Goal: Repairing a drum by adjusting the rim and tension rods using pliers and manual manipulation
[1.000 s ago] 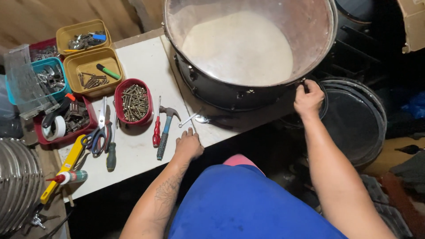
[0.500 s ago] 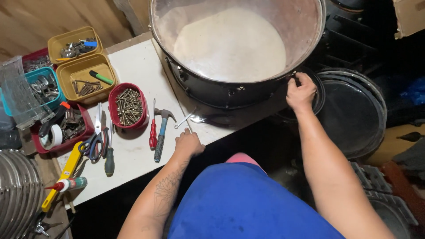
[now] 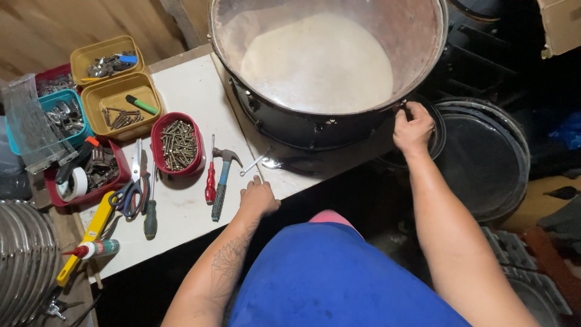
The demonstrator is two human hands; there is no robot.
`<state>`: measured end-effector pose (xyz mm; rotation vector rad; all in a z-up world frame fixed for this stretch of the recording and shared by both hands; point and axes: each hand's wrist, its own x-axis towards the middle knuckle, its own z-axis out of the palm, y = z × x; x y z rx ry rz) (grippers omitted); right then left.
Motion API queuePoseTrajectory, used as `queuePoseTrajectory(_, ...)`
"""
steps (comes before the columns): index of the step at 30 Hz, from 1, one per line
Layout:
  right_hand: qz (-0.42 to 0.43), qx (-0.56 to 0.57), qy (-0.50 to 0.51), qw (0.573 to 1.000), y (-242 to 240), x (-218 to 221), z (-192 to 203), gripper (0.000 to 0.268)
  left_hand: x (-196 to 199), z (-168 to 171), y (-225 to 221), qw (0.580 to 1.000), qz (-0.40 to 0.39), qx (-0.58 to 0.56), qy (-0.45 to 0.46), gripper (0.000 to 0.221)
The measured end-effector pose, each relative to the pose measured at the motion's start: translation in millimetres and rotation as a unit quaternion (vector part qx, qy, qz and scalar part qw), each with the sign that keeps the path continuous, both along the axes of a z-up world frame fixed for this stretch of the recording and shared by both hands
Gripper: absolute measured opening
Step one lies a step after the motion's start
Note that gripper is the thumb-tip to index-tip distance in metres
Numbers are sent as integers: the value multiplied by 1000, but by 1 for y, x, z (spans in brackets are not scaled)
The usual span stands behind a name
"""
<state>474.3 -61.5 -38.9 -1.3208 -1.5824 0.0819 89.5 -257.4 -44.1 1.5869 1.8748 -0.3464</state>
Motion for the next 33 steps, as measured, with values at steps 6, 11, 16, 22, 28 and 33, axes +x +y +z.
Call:
queuePoseTrajectory(6, 1, -6, 9, 1000, -1, -1, 1, 10, -1, 1, -1, 1000, 2, 5, -10, 81)
queuePoseTrajectory(11, -4, -7, 9, 1000, -5, -4, 5, 10, 0, -4, 0, 1000, 4, -1, -5, 81)
queuePoseTrajectory(16, 0, -12, 16, 1000, -2, -2, 2, 9, 0, 2, -2, 1000, 5, 2, -8, 82)
queuePoseTrajectory(22, -6, -10, 8, 1000, 0, 0, 1, 9, 0, 4, -2, 1000, 2, 0, -6, 82)
queuePoseTrajectory(28, -5, -15, 16, 1000, 0, 0, 1, 8, -2, 2, -4, 1000, -1, 11, -8, 81)
queuePoseTrajectory(33, -30, -47, 21, 998, -2, 1, 1, 12, -4, -7, -4, 1000, -2, 19, -13, 82)
